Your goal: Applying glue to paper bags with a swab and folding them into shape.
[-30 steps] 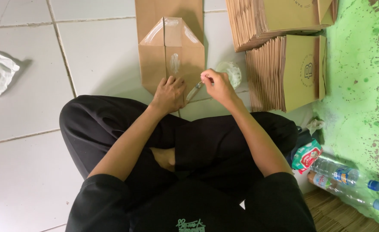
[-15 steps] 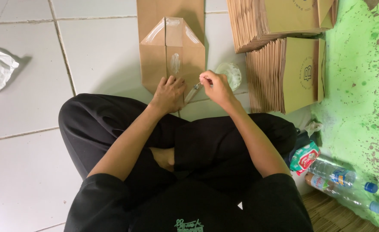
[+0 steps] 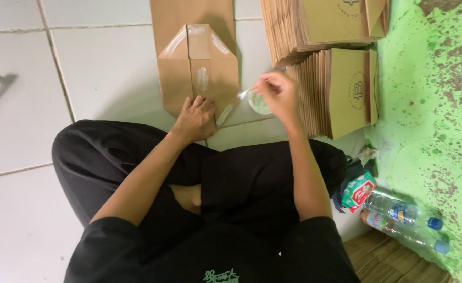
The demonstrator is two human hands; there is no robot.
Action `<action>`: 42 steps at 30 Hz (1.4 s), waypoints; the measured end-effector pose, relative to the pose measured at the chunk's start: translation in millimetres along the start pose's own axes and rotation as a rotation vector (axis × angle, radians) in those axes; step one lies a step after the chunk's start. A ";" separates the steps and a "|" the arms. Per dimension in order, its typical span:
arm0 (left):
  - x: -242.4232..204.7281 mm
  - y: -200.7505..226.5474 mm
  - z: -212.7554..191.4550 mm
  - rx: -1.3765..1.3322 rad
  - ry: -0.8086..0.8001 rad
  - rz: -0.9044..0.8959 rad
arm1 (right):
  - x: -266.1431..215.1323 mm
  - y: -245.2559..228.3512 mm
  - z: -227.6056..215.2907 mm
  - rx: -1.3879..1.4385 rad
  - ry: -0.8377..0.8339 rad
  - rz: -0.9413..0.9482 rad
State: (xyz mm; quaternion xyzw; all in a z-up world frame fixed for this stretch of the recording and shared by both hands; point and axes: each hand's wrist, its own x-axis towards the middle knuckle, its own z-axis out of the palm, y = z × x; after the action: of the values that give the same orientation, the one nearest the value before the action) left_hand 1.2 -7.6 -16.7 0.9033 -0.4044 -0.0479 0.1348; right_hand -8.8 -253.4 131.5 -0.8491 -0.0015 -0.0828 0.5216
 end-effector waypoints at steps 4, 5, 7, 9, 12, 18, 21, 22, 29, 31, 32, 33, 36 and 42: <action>1.8 7.1 -4.3 0.012 0.059 0.031 | -0.8 21.0 -44.9 -0.126 0.139 0.041; 2.0 8.0 -6.6 0.002 0.063 0.040 | -3.0 31.3 -50.9 -0.211 0.111 0.069; 3.3 11.0 -10.9 -0.010 0.067 0.055 | -7.0 45.5 -55.7 -0.300 0.087 0.101; 4.0 12.7 -14.4 -0.033 0.080 0.047 | -10.2 53.8 -50.2 -0.294 0.081 0.173; 3.4 13.8 -11.5 -0.035 0.086 0.037 | -4.7 72.9 -42.6 -0.325 0.072 0.178; 5.8 11.3 -1.8 -0.029 0.095 0.051 | -7.2 87.3 -33.6 -0.316 0.004 0.277; 4.7 13.7 -7.7 -0.032 0.078 0.043 | -7.4 77.5 -28.6 -0.344 -0.025 0.281; 5.1 13.1 -5.4 -0.031 0.078 0.043 | -8.1 77.6 -29.3 -0.343 -0.025 0.281; 4.5 12.5 -6.4 -0.028 0.047 0.041 | -10.0 91.2 -29.6 -0.336 -0.070 0.360; 4.2 12.8 -9.0 -0.028 0.052 0.038 | -9.9 99.8 -29.1 -0.296 -0.068 0.372; 3.5 13.0 -11.5 -0.028 0.041 0.042 | -9.3 102.4 -29.2 -0.278 -0.086 0.380; 2.7 13.2 -14.0 -0.027 0.030 0.047 | -8.9 105.0 -29.3 -0.261 -0.103 0.387; 2.9 13.9 -16.8 -0.084 0.016 0.026 | -6.9 93.2 -30.0 -0.243 -0.070 0.386; 1.1 14.5 -21.1 -0.054 -0.003 0.030 | -6.3 75.5 -30.4 -0.263 -0.006 0.195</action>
State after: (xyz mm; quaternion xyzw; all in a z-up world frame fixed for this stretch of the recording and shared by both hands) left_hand -4.3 -13.3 7.6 0.8931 -0.4165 -0.0583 0.1594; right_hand -12.6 -314.2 77.3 -0.9065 0.0902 -0.0285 0.4115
